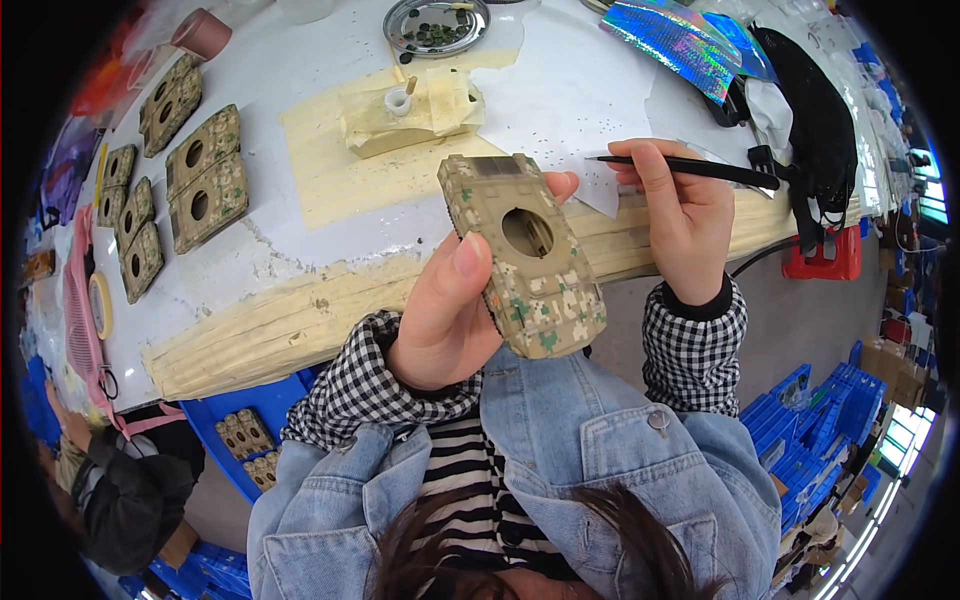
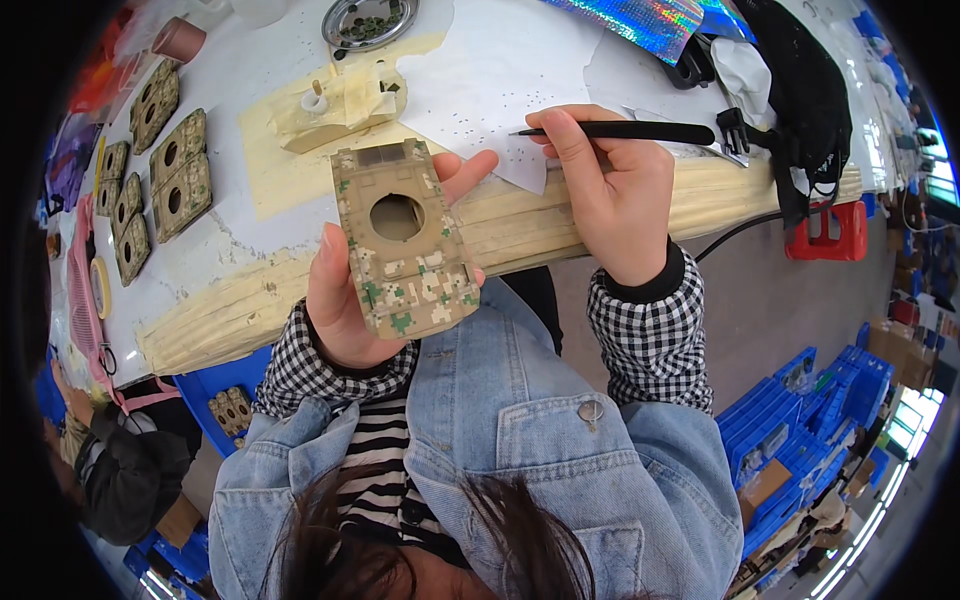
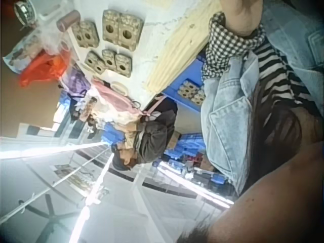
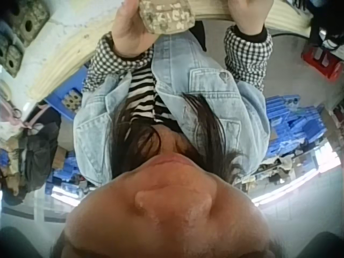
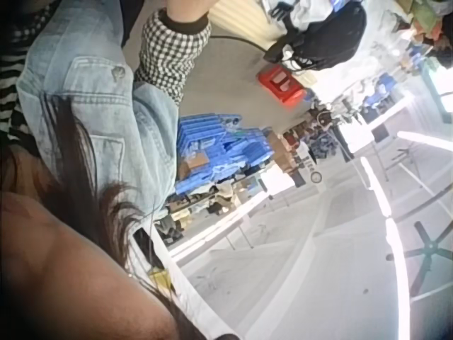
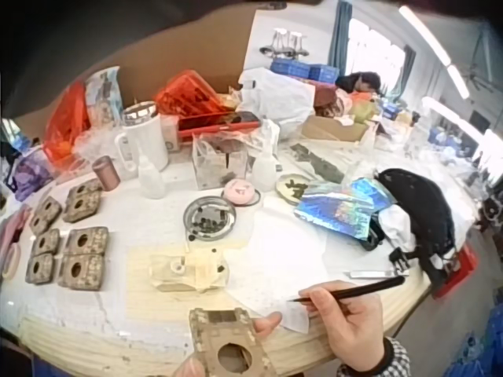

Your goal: Painting small details on a toy tank using a fine brush and tweezers.

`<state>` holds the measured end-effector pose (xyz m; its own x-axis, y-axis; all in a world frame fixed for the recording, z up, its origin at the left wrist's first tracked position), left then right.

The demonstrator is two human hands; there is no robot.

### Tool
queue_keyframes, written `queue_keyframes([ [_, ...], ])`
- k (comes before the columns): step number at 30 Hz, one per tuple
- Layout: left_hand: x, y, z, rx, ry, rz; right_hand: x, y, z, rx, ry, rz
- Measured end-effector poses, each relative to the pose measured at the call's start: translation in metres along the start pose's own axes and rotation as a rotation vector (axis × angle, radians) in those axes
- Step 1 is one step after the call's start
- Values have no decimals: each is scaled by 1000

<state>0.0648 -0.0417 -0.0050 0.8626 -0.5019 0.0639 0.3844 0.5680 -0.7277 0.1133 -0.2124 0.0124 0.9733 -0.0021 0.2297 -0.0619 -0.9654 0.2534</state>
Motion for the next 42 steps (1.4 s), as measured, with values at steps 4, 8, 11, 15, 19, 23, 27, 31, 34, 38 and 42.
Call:
queue_keyframes([
  [4,0,0,0,10,5,-10,0,1,2,-10,4,3],
  [8,0,1,-1,0,0,-4,0,2,2,-2,0,18],
  [11,0,1,-1,8,-4,-13,0,3,2,10,7,35],
  [15,1,0,0,24,-11,-27,-1,5,2,28,12,57],
  [19,0,-1,-1,20,-19,-26,-1,8,-1,57,5,38],
  [23,-3,3,-2,-102,-35,13,0,8,-19,99,35,12],
  [27,-2,-3,-1,-242,-32,81,-2,10,-46,149,102,-54],
  [31,-5,-5,4,-351,5,62,-7,2,-75,98,186,-157],
  [34,-8,-8,12,-345,21,50,-9,-8,-89,155,208,-230],
  [38,-16,-4,13,-442,42,52,-10,-24,-101,299,191,-413],
  [42,-21,-3,14,-473,18,38,-13,-39,-108,293,231,-481],
])
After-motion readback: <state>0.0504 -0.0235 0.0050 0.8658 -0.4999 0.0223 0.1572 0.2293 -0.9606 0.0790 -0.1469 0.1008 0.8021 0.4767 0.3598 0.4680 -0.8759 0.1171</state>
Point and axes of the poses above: each hand's wrist, its own x-axis towards the middle knuckle, its own y-axis out of the back of the hand, z = x × y, the point moved 5 cm from there along x, towards the middle knuckle, and after that the axes turned 6 degrees about x, right-handed, at the moved point
